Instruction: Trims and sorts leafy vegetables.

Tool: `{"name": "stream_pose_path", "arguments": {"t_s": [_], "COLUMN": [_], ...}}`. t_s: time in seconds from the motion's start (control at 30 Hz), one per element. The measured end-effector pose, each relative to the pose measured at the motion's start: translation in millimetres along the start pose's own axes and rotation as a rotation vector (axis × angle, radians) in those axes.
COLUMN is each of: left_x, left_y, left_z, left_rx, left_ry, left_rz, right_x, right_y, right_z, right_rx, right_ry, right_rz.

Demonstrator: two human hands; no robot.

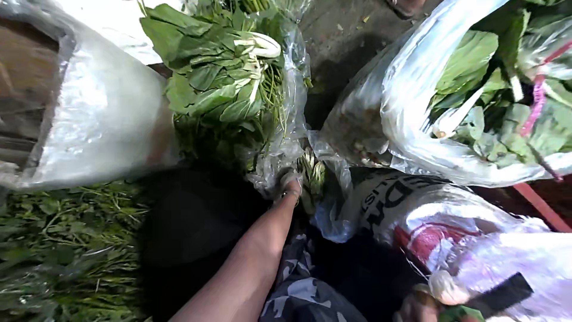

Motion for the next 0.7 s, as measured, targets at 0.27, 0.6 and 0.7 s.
{"name": "stream_pose_path", "arguments": {"t_s": [0.27, 0.6, 0.7], "left_x": [-69, -194, -218], "left_y": [85, 312, 346], "left_z": [104, 116, 69], "left_rx": [-0.071, 0.48, 0.593], "left_ry": [0.623, 0.776, 0.675], "left_rz": [-0.51, -1.058, -1.119], "right_x": [1, 106, 101], "right_y": [10, 102, 112], "right_z": [-2, -19, -6], "right_rx": [0.103, -0.387, -0.519], "right_ry": [-0.005, 0.927, 1.051], "right_rz": [0.061, 0.799, 0.758]}}
Point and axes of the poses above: each hand's wrist, its own y-axis away from the middle knuckle, its own z-axis out of the back of the hand, x = y × z, the point moved 5 cm from there along -y, towards the middle knuckle, and after that the axes turned 7 degrees about -z, right-handed, at the moved point
